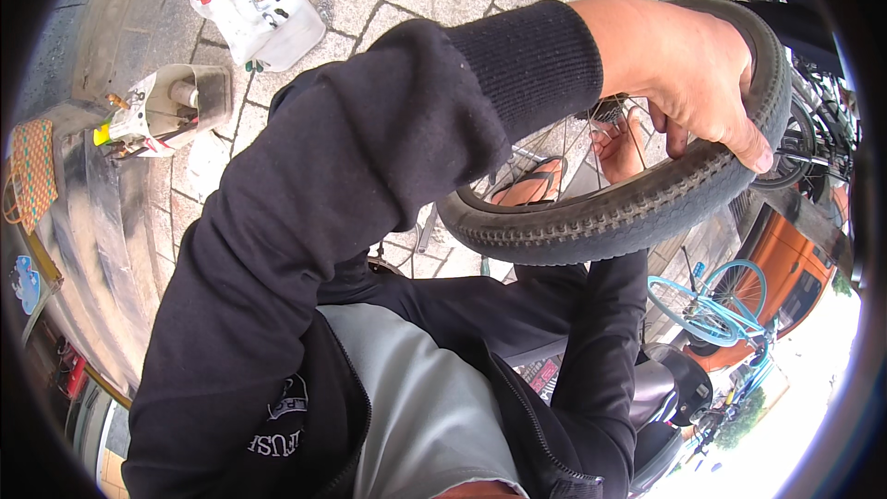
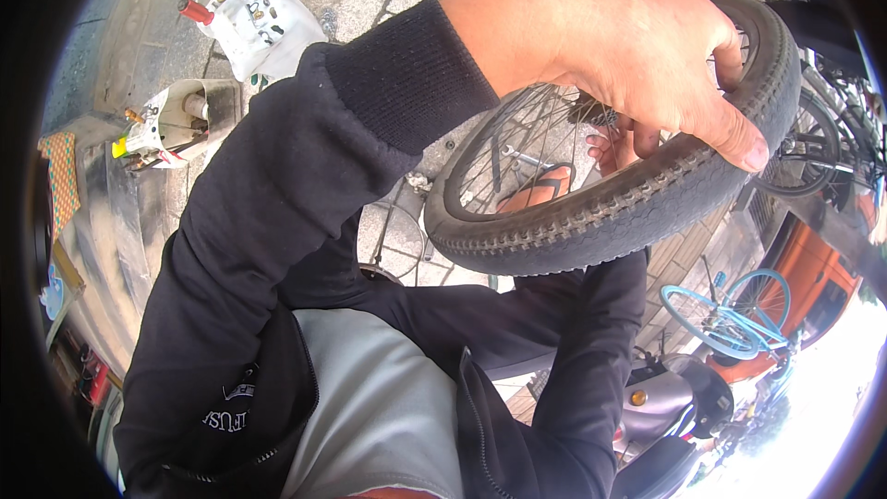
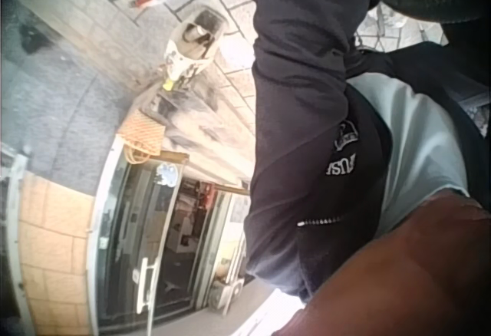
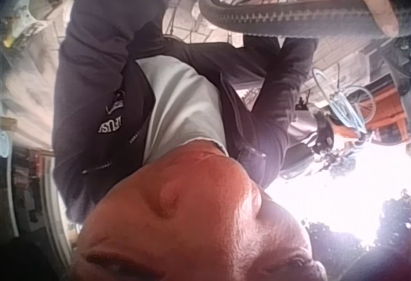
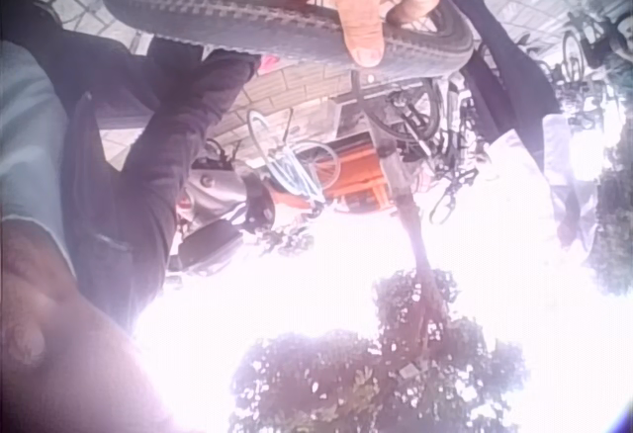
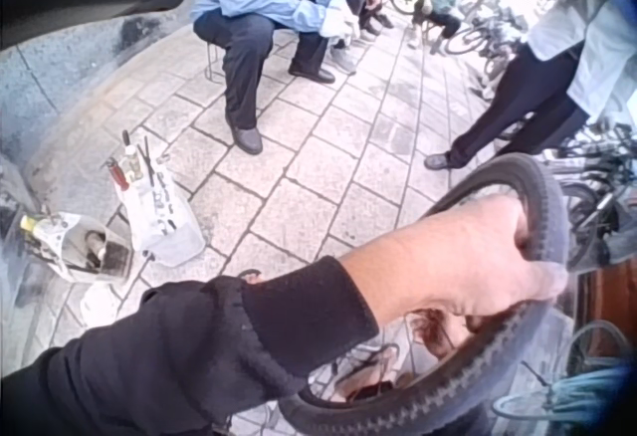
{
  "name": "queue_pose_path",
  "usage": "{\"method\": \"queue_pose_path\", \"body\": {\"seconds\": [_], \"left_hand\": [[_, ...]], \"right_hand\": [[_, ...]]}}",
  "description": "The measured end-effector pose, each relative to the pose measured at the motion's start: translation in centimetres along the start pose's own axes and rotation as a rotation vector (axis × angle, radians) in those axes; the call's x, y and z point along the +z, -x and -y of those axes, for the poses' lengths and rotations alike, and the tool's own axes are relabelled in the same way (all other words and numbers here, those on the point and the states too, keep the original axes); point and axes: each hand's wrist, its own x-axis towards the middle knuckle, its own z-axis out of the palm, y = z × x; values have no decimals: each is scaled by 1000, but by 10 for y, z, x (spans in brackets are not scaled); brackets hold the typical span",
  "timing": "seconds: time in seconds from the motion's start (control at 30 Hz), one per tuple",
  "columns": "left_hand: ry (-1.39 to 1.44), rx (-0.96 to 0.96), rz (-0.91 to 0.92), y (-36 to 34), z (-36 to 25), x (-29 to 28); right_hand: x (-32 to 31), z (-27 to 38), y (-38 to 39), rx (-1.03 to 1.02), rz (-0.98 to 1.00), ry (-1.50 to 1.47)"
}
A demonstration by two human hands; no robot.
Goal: The person removes a cassette from a bicycle wheel, cleans the hub and cassette with a cloth, and reassembles the components. The person uses a wrench to loosen and tighten the lockring, and wipes the parts with a rag.
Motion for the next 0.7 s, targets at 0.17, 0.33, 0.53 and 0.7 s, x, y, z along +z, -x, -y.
{"method": "queue_pose_path", "body": {"seconds": [0.17, 0.33, 0.53, 0.7], "left_hand": [[4, 13, -20, 0, -1, -1], [-12, 6, -42, 0, 1, -2], [33, 27, -47, 0, 3, -2], [24, 17, -45, 0, 2, -4]], "right_hand": [[26, 2, 33, -387, 124, -6], [4, 2, 4, -194, 169, 24], [-27, 5, -24, 148, 148, 81], [-23, 1, -21, 171, 104, 50]]}}
